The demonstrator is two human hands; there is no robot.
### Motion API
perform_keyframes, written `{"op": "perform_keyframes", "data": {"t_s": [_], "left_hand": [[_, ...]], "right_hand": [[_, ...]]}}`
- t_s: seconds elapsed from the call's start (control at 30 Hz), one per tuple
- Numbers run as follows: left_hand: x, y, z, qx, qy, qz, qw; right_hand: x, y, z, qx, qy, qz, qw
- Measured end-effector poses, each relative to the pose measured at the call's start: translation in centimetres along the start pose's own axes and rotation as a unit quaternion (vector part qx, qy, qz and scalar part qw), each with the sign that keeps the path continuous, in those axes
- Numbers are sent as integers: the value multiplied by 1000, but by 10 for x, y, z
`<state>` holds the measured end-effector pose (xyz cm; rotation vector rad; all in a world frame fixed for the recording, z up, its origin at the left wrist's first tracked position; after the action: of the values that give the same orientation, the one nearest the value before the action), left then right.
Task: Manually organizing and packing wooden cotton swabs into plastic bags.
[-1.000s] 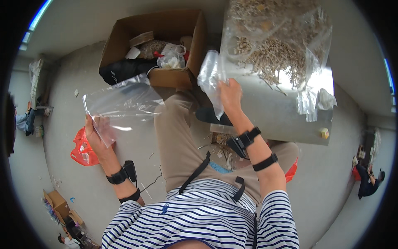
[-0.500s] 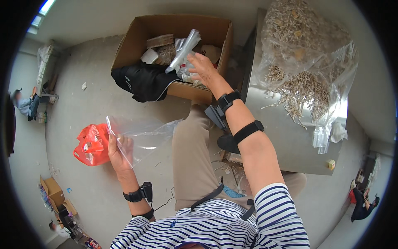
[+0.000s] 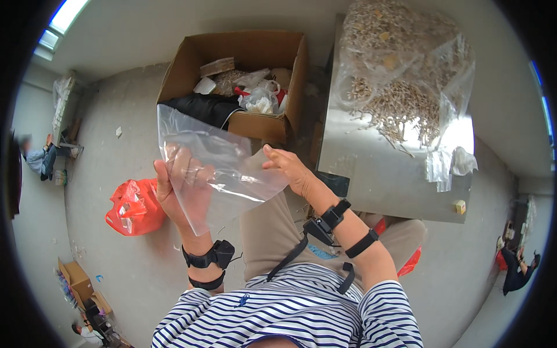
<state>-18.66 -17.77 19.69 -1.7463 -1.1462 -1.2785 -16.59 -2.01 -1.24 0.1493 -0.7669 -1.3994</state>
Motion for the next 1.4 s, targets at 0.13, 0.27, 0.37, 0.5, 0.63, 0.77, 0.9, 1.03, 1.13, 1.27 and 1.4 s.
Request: {"op": "perform_keyframes", "data": {"t_s": [0.13, 0.27, 0.37, 0.5, 0.63, 0.77, 0.9, 1.03, 1.13, 1.27, 1.4], "left_hand": [[46, 11, 36, -48, 46, 105, 992], [72, 27, 75, -76, 8, 121, 990], [56, 35, 105, -87, -94, 64, 990], [-22, 35, 135, -108, -456, -51, 882], [25, 58, 188, -3, -679, -16, 734], [41, 83, 299, -234, -520, 77, 818], [30, 97, 328, -283, -516, 95, 803], [13, 92, 319, -288, -495, 55, 818], [6, 85, 313, -282, -496, 56, 819], [2, 83, 316, -317, -442, 82, 835], [-1, 83, 319, -342, -420, 53, 839]], "right_hand": [[3, 60, 4, -4, -171, 25, 985], [-39, 129, 22, -100, -225, 1, 969], [-98, 187, 45, -201, -198, -96, 955], [-164, 291, 65, -368, -58, -310, 875], [-159, 357, 48, -380, 92, -413, 823], [-111, 381, 53, -493, 382, -462, 631], [-83, 382, 41, -502, 502, -443, 548], [-100, 385, 34, -492, 360, -404, 682], [-115, 377, 25, -459, 284, -396, 743], [-115, 369, 27, -428, 259, -390, 773], [-112, 348, 18, -393, 194, -356, 825]]}}
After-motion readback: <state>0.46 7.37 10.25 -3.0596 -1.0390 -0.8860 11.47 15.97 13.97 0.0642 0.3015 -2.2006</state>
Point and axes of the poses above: each hand's wrist, its own y-axis away from the middle knuckle, its own x-axis out of the palm, z = x × y, the point moved 9 cm from there along -y, towards the middle knuckle, and after that the axes turned 7 degrees about -x, right-handed, at the moved point
